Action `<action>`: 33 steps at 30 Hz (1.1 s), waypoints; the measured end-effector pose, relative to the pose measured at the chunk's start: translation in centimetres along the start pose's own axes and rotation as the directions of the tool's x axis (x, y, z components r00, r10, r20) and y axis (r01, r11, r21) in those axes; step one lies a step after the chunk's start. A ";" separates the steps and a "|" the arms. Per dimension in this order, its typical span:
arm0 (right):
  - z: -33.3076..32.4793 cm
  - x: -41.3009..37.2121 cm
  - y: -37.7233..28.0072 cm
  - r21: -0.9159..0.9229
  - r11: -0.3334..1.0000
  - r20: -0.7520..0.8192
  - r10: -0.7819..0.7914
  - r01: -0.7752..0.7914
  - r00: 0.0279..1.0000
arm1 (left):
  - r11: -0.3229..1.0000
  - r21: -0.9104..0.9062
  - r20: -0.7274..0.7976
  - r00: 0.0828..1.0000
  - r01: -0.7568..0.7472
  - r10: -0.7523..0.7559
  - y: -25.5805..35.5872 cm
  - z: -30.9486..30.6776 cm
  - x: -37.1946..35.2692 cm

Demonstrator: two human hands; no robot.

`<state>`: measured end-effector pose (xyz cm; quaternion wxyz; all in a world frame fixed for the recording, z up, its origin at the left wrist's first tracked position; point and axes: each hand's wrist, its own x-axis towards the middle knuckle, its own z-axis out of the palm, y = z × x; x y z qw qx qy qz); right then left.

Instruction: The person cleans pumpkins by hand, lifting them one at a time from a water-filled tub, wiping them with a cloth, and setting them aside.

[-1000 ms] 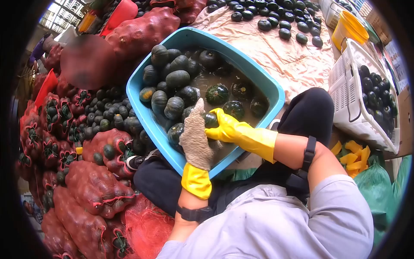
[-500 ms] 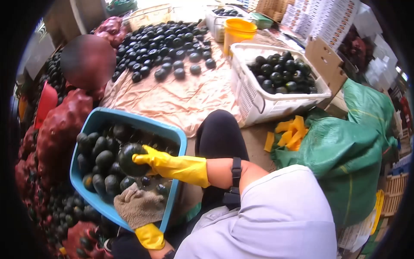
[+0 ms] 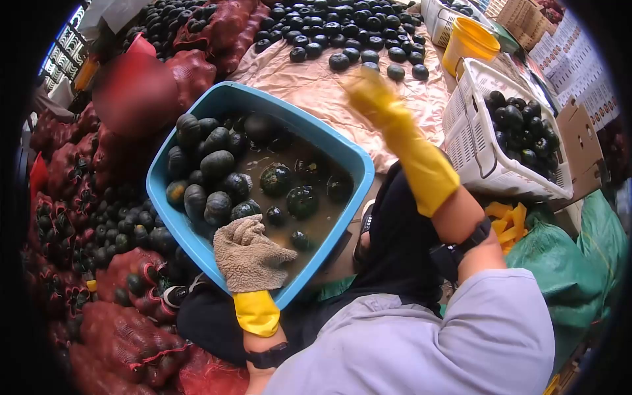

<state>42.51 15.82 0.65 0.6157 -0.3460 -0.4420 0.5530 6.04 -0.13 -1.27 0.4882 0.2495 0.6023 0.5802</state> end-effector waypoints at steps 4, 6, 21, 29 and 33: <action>11.5 -2.7 10.4 -0.879 0.276 0.473 0.601 0.389 0.644 | 0.994 -0.055 0.074 0.994 0.090 -0.086 -3.0 -1.0 2.4; 14.6 -4.0 15.3 -0.862 0.028 0.345 0.764 0.506 0.546 | 0.932 -0.301 0.192 0.970 0.202 -0.148 -7.7 -3.6 5.6; 18.5 -9.9 14.3 -0.608 0.783 0.344 0.113 0.130 0.932 | 0.453 -0.700 0.589 0.805 0.552 -0.071 -7.9 2.0 4.0; 20.9 -12.8 13.5 -0.432 0.845 0.350 -0.167 0.317 0.922 | 0.824 0.272 0.566 0.775 -0.497 0.280 0.5 2.7 -0.5; 21.6 -10.9 13.8 -0.566 0.821 0.078 -0.043 0.080 0.996 | 0.922 0.086 0.689 0.692 -0.377 0.218 1.1 4.2 -1.0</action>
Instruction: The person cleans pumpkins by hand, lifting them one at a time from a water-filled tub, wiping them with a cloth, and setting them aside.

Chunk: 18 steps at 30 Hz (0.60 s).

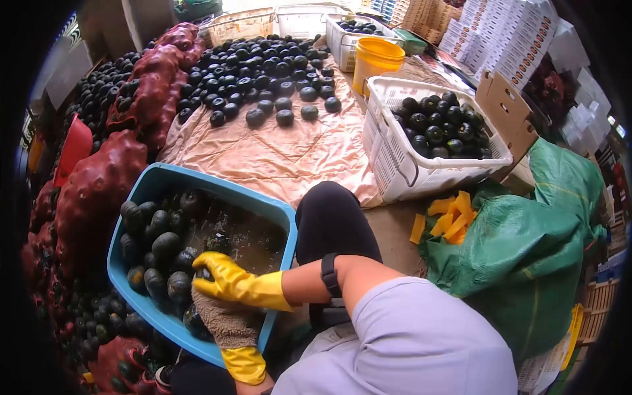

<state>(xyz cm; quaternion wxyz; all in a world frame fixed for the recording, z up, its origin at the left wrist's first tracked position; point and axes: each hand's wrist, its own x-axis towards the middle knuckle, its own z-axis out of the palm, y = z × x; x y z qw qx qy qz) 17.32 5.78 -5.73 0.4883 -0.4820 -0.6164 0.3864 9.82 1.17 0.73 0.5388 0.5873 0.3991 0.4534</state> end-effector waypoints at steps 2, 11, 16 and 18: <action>-1.2 -1.1 -3.0 0.336 0.933 0.133 -0.185 0.131 0.974 | 0.889 -0.448 -0.008 0.995 -0.092 0.100 -0.9 -0.3 -0.2; -0.5 -3.1 -4.5 -0.140 0.912 0.179 -0.361 0.387 0.915 | 0.313 -0.949 -0.178 0.858 -0.021 -0.482 -6.9 -2.9 -3.1; -2.3 0.9 -0.9 -0.145 0.968 0.384 -0.138 0.207 0.913 | 0.386 -0.922 -0.246 0.749 0.014 -0.615 -4.2 -2.5 -0.7; -1.0 -0.2 -0.9 -0.290 0.858 0.308 -0.335 0.423 0.891 | 0.498 -0.866 -0.240 0.849 0.032 -0.471 -7.5 -3.0 -0.8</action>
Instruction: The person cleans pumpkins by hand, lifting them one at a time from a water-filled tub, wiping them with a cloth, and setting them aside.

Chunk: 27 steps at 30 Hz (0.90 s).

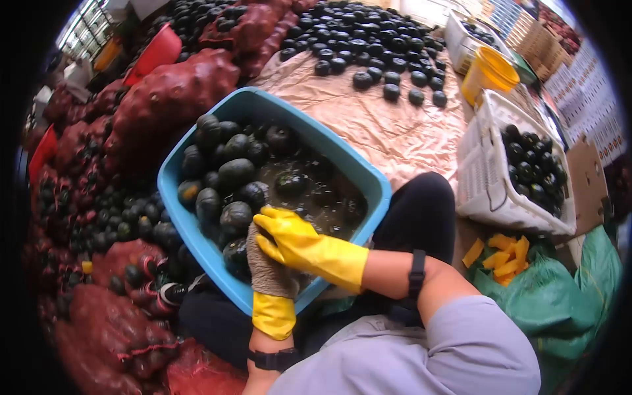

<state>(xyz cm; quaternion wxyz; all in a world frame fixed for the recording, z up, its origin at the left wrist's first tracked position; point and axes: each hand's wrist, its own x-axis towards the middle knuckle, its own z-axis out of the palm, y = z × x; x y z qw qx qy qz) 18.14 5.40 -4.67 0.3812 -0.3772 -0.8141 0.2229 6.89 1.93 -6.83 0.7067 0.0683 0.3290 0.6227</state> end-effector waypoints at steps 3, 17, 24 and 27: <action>-1.5 -1.2 -2.7 0.124 0.992 0.051 -0.019 0.013 0.999 | 0.996 -0.071 0.028 0.998 0.063 -0.061 1.9 -0.4 -1.1; -6.7 2.5 -1.8 0.344 0.826 0.671 0.117 -0.447 0.732 | 0.000 0.818 0.501 0.713 -0.575 0.490 3.2 -1.4 -3.7; -0.1 -0.6 0.4 0.336 0.902 0.138 0.235 -0.269 0.962 | 0.879 0.381 -0.189 0.906 -0.288 0.378 2.0 1.3 -2.2; -5.4 1.9 -3.3 0.106 0.947 0.544 0.200 -0.303 0.815 | 0.344 0.888 0.067 0.825 -0.307 0.562 3.2 0.9 -3.3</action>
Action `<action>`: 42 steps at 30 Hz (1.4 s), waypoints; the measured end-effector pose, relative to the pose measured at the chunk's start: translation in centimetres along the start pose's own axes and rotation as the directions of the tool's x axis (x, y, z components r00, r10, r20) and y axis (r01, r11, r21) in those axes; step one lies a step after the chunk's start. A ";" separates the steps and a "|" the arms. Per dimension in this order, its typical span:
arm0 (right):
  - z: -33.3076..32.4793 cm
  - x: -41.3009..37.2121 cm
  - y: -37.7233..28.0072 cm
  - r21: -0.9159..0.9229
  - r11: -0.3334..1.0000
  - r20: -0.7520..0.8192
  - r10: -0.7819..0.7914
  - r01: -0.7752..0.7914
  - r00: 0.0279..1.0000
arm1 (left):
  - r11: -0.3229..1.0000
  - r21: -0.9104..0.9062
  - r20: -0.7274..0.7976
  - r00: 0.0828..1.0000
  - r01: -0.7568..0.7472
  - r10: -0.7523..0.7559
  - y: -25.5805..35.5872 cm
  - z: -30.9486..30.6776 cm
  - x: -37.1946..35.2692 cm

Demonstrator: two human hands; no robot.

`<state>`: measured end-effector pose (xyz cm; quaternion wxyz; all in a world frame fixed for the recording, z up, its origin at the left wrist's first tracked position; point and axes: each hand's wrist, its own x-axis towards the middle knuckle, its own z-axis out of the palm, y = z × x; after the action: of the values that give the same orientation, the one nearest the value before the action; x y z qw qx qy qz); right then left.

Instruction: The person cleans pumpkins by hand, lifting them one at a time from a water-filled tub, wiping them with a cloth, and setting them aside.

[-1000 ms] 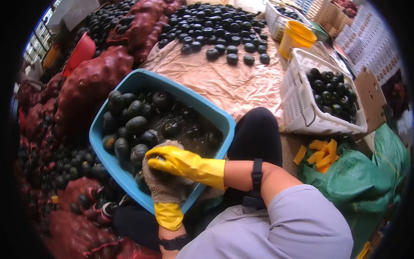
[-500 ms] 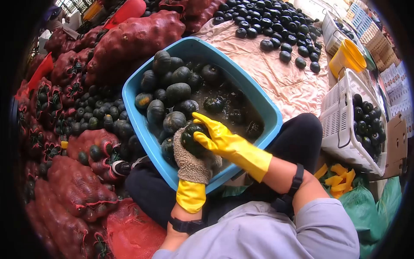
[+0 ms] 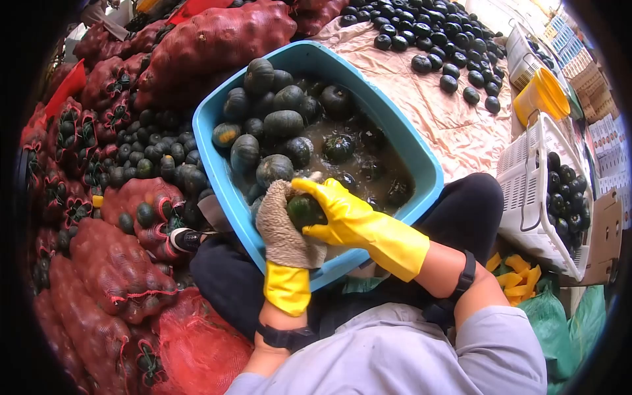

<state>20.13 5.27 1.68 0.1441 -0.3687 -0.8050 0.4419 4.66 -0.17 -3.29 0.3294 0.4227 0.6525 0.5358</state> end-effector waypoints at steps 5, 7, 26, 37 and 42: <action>4.8 1.0 2.2 0.846 0.522 -0.079 0.322 -0.107 0.944 | 0.821 -0.564 -0.096 0.979 0.094 -0.178 -2.4 0.7 -0.4; 4.9 1.1 3.4 0.639 0.768 -0.243 0.255 -0.044 0.936 | 0.101 -0.909 0.250 0.721 0.405 -0.646 1.5 1.4 1.0; 6.5 0.6 5.7 0.178 0.976 -0.472 -0.028 0.126 0.881 | 0.932 0.124 -0.006 0.939 -0.342 0.345 -2.4 2.2 0.5; -0.6 -3.3 6.1 0.974 -0.226 0.093 0.279 -0.029 0.956 | 0.181 -0.772 0.454 0.728 0.609 -0.513 -1.1 -0.1 1.2; -18.0 -14.9 15.3 0.613 -0.375 -0.577 0.390 0.696 0.718 | 0.766 -0.500 0.207 0.915 0.403 -0.346 3.4 -1.5 -0.8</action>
<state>47.56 10.64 0.76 0.7084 -0.0584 -0.0167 0.7032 4.34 -1.35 0.33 0.5669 0.2025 0.5312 0.5963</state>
